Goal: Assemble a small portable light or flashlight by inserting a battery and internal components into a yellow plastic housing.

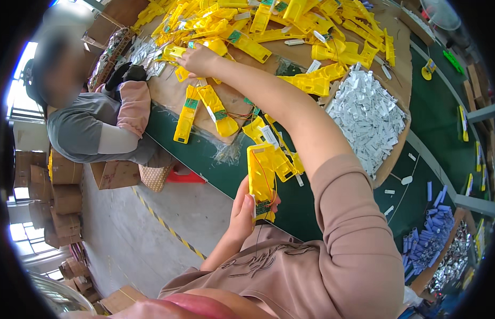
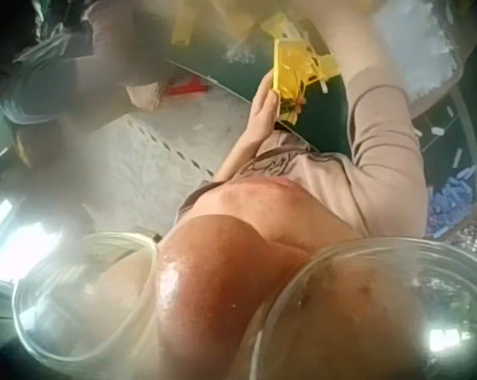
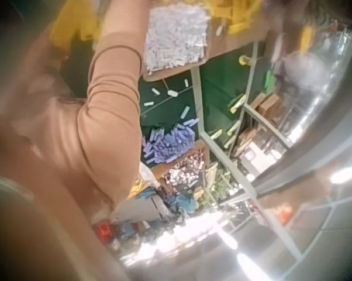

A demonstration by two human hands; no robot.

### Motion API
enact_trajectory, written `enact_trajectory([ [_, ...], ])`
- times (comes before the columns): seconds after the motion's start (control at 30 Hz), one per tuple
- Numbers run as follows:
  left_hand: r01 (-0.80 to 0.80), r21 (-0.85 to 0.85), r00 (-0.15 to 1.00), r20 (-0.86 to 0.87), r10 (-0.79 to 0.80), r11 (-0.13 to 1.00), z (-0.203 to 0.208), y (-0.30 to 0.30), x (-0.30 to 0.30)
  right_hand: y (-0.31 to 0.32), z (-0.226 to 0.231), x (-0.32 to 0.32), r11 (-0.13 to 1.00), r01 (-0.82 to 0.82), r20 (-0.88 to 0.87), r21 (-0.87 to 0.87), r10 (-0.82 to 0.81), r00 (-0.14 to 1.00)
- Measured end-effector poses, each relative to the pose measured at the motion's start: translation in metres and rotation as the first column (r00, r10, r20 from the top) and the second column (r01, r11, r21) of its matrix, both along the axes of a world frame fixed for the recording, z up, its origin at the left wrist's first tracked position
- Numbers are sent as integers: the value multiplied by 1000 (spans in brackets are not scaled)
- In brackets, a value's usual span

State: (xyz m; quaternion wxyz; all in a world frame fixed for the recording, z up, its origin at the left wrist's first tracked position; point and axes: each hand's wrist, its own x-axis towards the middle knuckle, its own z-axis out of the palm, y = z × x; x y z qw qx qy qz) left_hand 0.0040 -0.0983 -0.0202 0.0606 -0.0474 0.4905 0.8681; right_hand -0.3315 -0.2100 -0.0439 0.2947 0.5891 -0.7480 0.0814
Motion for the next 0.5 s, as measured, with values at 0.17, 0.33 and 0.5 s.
enact_trajectory([
  [0.17,-18,57,1000,-12,19,998,-5,-16,-6,38,47,10,998,2,252,62,-18,967],
  [0.33,29,255,997,62,-47,967,-7,-8,-26,238,151,79,932,332,792,145,-311,526],
  [0.5,221,257,975,-75,-208,941,-3,27,-42,355,105,208,791,568,879,-227,-86,470],
])
